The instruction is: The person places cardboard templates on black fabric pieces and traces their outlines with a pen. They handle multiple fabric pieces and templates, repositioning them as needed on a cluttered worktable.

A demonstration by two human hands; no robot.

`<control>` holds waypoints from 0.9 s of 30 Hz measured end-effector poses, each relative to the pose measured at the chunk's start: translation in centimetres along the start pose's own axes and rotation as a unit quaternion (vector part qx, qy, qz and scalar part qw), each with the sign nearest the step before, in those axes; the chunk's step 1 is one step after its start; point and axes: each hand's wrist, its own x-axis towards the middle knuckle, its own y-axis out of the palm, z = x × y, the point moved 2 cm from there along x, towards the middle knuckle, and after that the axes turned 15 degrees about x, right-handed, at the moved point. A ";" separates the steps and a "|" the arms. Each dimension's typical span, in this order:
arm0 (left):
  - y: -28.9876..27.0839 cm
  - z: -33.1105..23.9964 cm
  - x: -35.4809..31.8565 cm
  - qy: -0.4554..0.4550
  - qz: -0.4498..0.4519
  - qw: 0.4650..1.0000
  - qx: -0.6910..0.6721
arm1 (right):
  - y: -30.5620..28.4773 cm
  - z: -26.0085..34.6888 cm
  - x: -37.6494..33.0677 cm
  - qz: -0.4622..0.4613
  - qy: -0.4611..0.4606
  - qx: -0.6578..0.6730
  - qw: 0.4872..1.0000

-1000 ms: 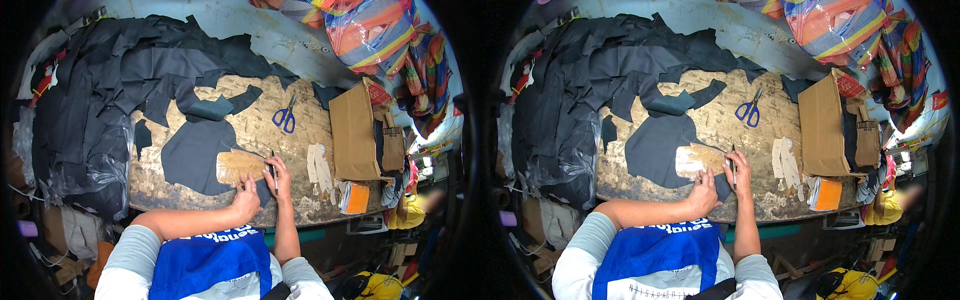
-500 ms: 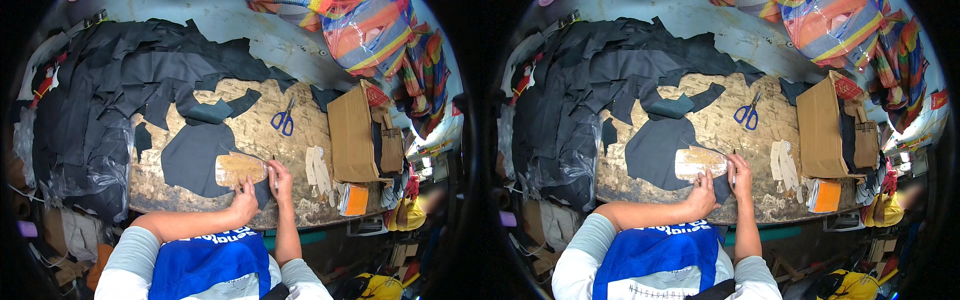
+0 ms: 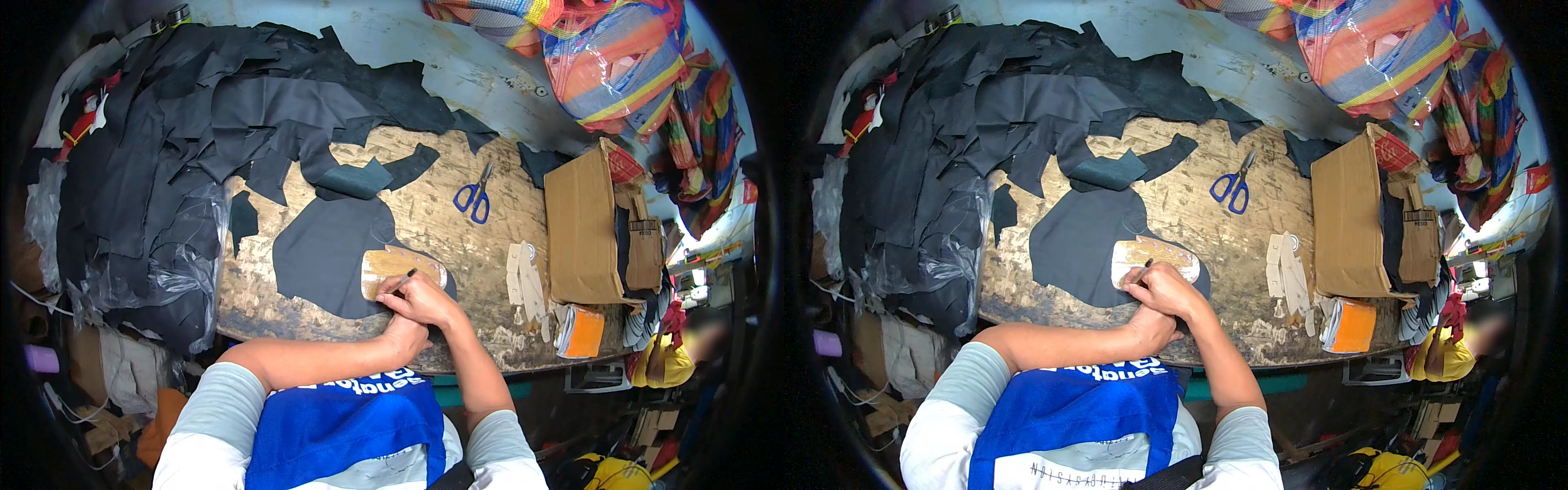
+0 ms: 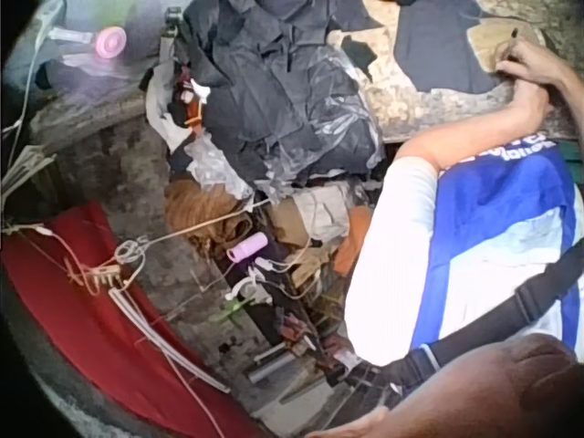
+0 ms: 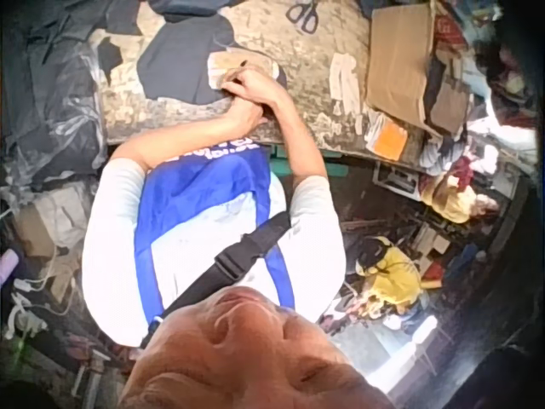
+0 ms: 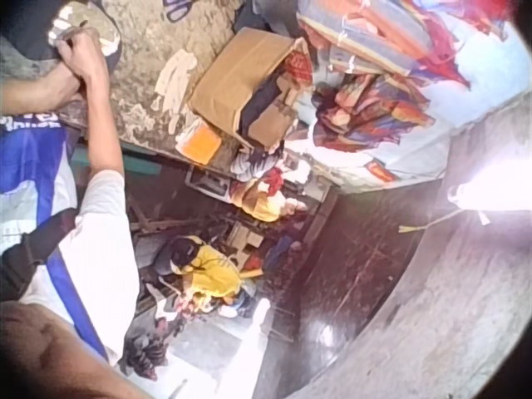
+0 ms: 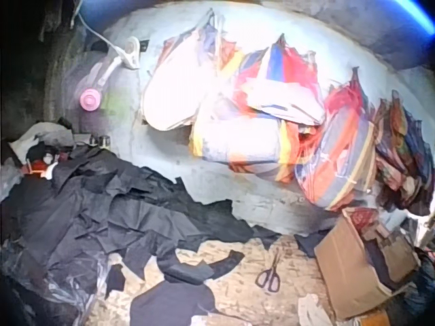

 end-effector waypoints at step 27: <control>-0.2 1.7 -0.1 -0.049 -0.058 0.981 -0.176 | 0.0 -0.2 5.6 -0.298 -0.058 0.060 0.951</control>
